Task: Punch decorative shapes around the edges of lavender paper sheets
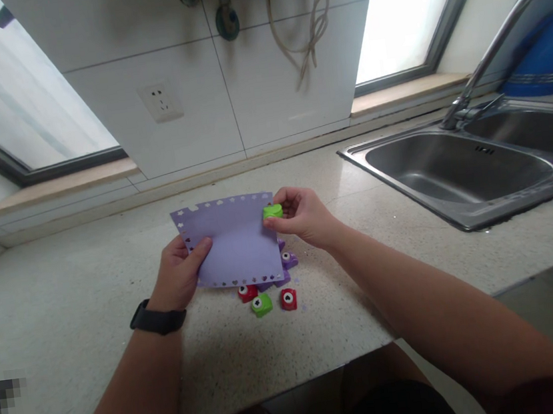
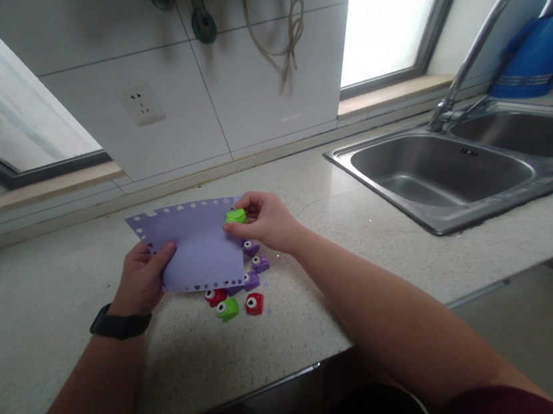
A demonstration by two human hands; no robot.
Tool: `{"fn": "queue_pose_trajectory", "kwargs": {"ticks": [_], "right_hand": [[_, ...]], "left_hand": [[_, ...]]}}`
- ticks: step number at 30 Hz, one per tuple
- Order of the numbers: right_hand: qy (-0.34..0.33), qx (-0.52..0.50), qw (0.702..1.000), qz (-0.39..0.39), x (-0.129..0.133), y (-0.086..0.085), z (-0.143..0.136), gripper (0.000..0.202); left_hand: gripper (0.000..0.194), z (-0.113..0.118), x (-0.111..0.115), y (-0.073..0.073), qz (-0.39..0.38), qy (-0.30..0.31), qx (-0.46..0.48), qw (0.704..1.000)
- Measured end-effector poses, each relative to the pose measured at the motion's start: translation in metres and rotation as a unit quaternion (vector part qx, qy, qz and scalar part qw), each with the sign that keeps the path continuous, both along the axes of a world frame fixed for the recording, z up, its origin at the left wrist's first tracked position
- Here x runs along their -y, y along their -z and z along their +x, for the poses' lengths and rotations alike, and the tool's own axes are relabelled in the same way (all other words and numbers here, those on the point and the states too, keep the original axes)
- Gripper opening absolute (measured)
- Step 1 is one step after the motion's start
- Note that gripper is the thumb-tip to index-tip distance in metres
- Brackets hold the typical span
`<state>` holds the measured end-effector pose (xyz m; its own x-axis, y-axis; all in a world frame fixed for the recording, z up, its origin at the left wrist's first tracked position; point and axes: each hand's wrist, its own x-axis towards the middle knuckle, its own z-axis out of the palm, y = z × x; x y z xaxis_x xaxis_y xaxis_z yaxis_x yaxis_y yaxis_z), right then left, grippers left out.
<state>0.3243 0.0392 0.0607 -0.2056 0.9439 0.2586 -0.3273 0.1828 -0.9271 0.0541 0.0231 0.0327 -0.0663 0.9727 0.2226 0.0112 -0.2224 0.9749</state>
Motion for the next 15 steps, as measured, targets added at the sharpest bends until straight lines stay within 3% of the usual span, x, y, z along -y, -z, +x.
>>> {"fn": "queue_pose_trajectory", "kwargs": {"ticks": [15], "right_hand": [[-0.015, 0.065, 0.992, 0.106, 0.012, -0.01, 0.003, 0.04]], "left_hand": [[0.042, 0.001, 0.002, -0.001, -0.024, 0.056, -0.009, 0.998]]}}
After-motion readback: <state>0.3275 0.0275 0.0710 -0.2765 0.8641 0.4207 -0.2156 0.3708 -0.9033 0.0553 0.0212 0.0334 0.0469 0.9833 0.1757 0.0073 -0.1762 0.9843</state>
